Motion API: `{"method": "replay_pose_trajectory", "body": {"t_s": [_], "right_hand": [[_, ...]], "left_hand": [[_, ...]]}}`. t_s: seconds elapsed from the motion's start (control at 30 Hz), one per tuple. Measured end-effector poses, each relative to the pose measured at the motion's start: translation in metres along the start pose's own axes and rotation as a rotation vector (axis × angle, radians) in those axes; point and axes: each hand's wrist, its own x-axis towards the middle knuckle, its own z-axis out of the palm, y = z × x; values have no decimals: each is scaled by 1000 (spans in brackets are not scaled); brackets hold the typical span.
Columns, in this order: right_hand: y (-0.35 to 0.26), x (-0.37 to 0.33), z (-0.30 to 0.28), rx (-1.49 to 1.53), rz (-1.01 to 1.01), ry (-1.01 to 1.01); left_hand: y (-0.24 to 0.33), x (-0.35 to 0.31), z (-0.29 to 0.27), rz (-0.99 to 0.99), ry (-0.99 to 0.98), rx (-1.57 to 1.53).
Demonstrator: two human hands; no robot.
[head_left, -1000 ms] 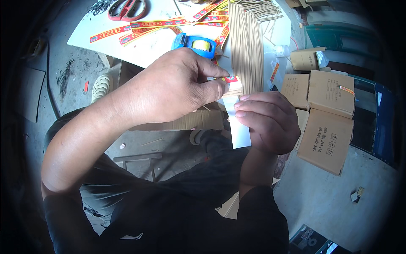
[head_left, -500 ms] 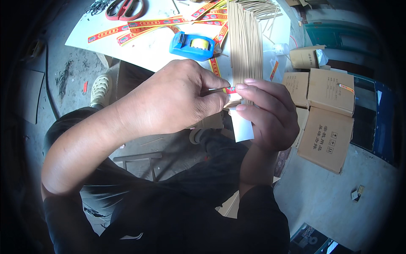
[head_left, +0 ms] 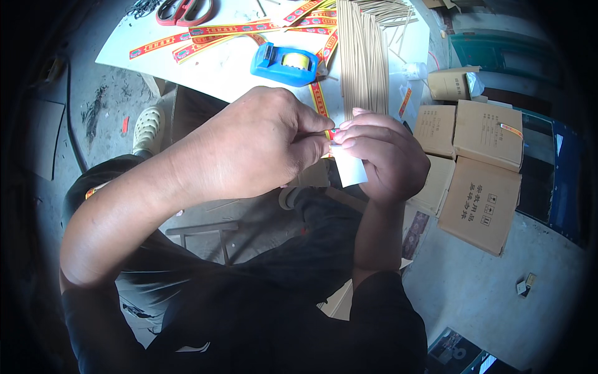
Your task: The person bundles thin sticks together and wraps a decorative paper strip around the bundle using tape. The person secures the bundle with tape, places it on the table, and repeats the process with another bundle.
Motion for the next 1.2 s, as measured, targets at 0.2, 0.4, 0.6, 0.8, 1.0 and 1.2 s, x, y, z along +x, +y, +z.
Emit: {"method": "replay_pose_trajectory", "body": {"t_s": [0.2, 0.4, 0.6, 0.8, 1.0, 1.2], "right_hand": [[5, -6, 6, 93, 49, 35], [2, -6, 5, 76, 64, 29], [1, -6, 5, 104, 71, 46], [3, -10, 4, 90, 90, 10], [-13, -11, 7, 280, 410, 62], [-2, -24, 9, 316, 299, 33]], "left_hand": [[5, 0, -4, -48, -33, 29], [3, 0, -3, -60, -51, 28], [9, -1, -3, -84, -46, 25], [0, 0, -1, -43, -25, 56], [2, -1, -2, -59, -7, 79], [0, -2, -1, -30, 18, 127]]}}
